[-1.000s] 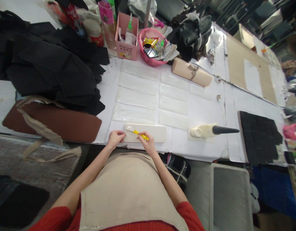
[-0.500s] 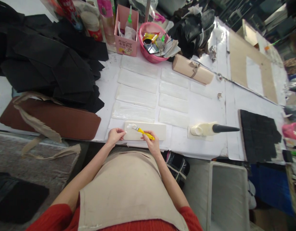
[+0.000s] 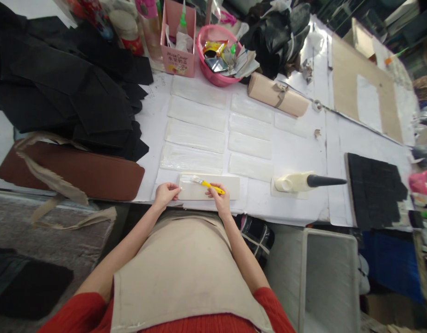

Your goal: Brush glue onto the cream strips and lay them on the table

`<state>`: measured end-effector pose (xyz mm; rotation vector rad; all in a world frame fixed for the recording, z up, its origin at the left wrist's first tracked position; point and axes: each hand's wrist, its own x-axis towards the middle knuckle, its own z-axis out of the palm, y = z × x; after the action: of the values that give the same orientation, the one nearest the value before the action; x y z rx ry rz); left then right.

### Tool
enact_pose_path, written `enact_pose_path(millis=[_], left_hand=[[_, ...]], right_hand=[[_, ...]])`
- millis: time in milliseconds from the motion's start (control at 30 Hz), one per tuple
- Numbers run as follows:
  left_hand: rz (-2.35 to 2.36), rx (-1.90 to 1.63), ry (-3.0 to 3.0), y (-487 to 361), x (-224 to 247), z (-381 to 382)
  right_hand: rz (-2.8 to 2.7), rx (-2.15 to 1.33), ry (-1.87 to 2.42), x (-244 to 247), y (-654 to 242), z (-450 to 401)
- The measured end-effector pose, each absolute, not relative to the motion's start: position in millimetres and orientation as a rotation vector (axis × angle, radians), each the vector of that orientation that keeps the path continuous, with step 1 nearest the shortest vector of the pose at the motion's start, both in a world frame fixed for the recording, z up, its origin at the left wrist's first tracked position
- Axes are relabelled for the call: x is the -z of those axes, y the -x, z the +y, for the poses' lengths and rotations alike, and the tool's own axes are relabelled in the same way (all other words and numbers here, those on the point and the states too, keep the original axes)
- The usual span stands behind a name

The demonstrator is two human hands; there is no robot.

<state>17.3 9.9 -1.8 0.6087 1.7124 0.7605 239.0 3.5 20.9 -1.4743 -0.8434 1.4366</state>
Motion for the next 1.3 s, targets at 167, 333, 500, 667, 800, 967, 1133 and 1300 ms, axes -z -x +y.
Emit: enact_pose_path(millis=[167,333,500,667,800,967,1133,1300], left_hand=[[1.712,-0.762,-0.593,-18,0,10],[1.714,-0.755,-0.590,-18,0,10],[1.709,-0.744,-0.576,-19,0,11],[1.690,-0.718,-0.557,-17,-2,13],[1.663,-0.703,-0.554,-15,-3,15],[1.667,-0.697,-0.563,-14,-2,15],[1.668,-0.713,-0.576,-15,-1,14],[1.657,-0.704,-0.589,-14,-1,16]], right_hand=[[-0.758,-1.244,1.595,-19,-285,-8],[-0.686,-1.002,1.723,-19,-337,-20],[-0.695,-0.778,1.803,-28,-353,-31],[-1.020,-0.966,1.676,-45,-303,-42],[-1.319,-1.271,1.518,-49,-253,-51],[-1.355,-1.377,1.480,-37,-228,-54],[-1.215,-1.264,1.636,-32,-250,-59],[-1.013,-1.089,1.755,-48,-284,-68]])
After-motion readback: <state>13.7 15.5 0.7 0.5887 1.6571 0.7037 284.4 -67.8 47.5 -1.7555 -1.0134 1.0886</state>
